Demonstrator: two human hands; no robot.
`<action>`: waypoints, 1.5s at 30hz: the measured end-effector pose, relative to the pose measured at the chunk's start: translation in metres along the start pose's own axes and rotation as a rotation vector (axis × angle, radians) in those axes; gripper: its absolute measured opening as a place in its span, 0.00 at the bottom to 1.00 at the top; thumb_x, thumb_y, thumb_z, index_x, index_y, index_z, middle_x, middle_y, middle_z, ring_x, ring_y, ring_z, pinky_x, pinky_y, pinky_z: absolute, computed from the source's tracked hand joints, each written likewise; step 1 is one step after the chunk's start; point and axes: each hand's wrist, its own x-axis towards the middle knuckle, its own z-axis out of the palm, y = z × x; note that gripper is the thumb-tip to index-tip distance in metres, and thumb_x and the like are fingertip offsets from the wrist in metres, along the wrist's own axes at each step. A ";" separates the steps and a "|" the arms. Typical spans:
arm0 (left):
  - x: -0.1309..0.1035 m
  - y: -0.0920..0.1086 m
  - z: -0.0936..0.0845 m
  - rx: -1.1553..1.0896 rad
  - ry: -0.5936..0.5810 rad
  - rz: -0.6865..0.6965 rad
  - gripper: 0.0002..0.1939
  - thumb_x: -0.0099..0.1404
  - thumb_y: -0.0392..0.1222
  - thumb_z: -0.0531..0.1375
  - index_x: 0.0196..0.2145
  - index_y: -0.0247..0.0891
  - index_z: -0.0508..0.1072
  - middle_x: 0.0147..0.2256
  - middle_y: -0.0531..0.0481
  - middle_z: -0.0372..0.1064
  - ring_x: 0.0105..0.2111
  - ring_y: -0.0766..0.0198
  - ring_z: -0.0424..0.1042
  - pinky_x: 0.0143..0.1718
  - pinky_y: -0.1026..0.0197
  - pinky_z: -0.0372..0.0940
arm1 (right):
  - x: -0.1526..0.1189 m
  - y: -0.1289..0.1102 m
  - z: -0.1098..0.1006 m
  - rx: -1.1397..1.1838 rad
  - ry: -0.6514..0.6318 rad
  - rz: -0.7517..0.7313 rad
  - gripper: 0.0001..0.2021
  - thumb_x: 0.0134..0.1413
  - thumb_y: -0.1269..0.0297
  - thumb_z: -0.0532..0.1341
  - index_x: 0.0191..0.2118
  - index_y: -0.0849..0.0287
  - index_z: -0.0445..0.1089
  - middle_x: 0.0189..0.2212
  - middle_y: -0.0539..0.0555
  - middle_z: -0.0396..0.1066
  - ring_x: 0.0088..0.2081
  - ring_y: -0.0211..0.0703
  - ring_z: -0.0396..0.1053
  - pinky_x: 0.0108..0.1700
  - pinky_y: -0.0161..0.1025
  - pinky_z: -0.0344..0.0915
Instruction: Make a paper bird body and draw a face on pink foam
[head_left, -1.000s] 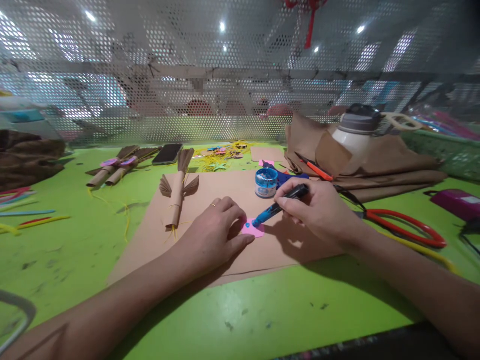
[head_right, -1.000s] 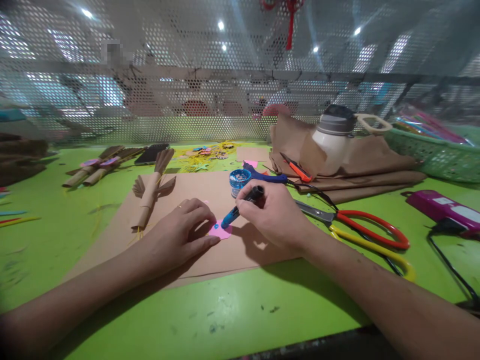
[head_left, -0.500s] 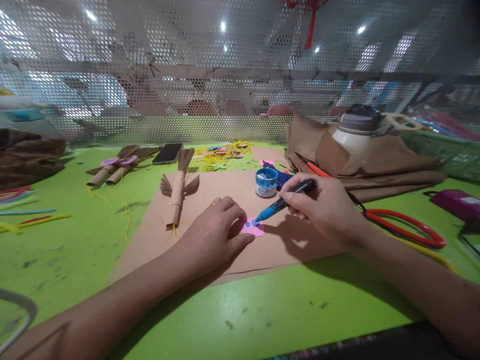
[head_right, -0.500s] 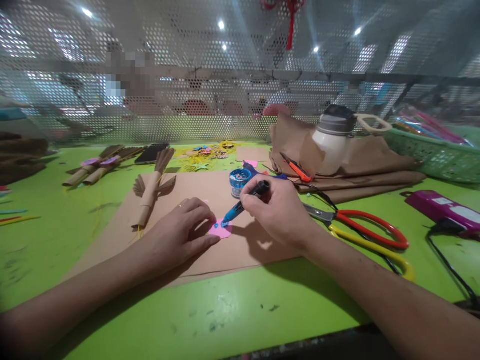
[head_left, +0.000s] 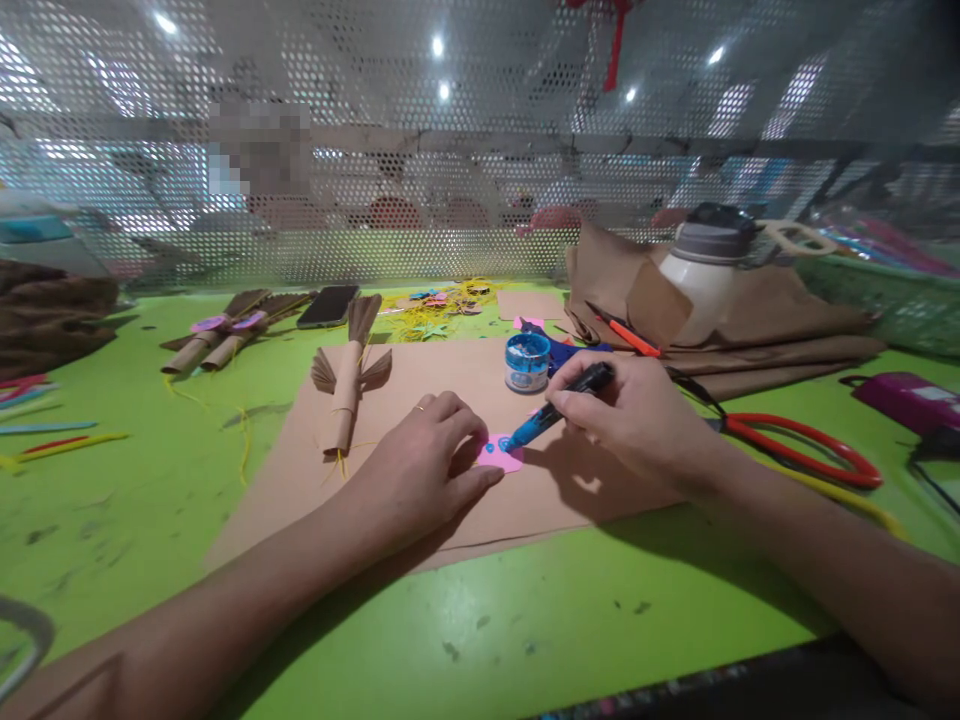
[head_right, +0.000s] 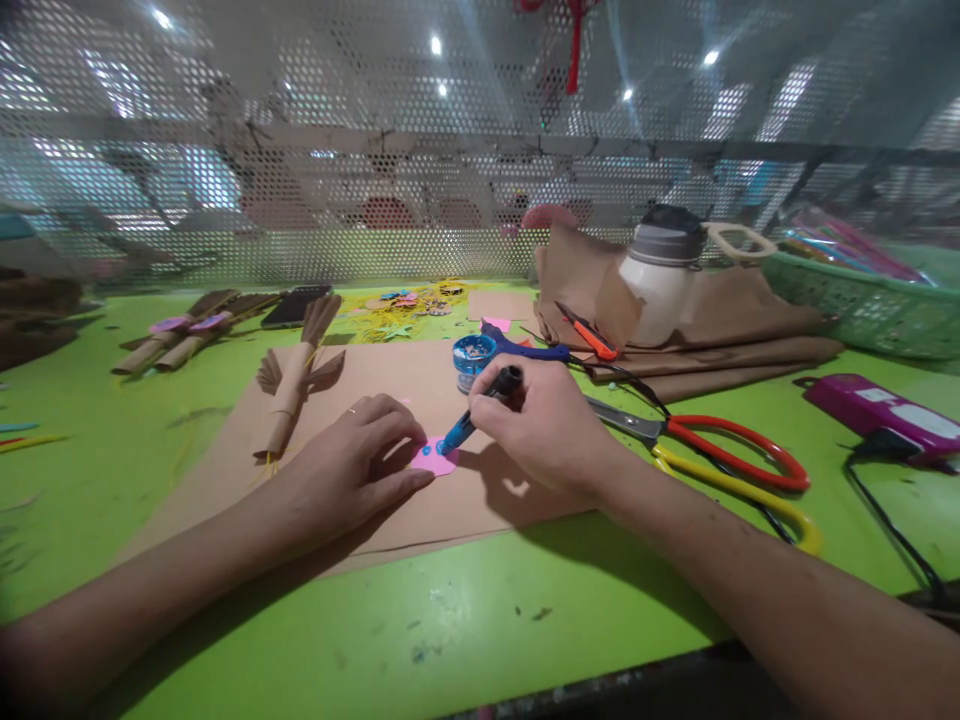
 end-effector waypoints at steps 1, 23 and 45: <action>0.000 0.000 0.000 0.000 -0.001 -0.002 0.12 0.64 0.50 0.59 0.38 0.38 0.71 0.39 0.46 0.64 0.40 0.56 0.64 0.41 0.53 0.63 | 0.001 0.000 -0.001 -0.009 0.007 0.001 0.03 0.48 0.69 0.60 0.27 0.61 0.69 0.17 0.46 0.63 0.20 0.34 0.58 0.23 0.33 0.55; -0.001 0.002 -0.002 -0.002 -0.009 0.007 0.12 0.64 0.50 0.58 0.38 0.38 0.71 0.40 0.46 0.65 0.41 0.56 0.64 0.41 0.53 0.63 | 0.003 0.001 -0.006 0.036 0.048 -0.002 0.04 0.50 0.68 0.60 0.27 0.60 0.68 0.17 0.47 0.63 0.20 0.34 0.58 0.24 0.34 0.56; -0.002 0.003 -0.001 -0.004 -0.010 0.001 0.13 0.64 0.50 0.59 0.38 0.38 0.71 0.39 0.45 0.64 0.40 0.56 0.64 0.42 0.53 0.63 | -0.001 -0.001 -0.001 0.070 0.000 0.025 0.04 0.49 0.66 0.61 0.27 0.60 0.68 0.16 0.46 0.63 0.19 0.34 0.57 0.24 0.35 0.55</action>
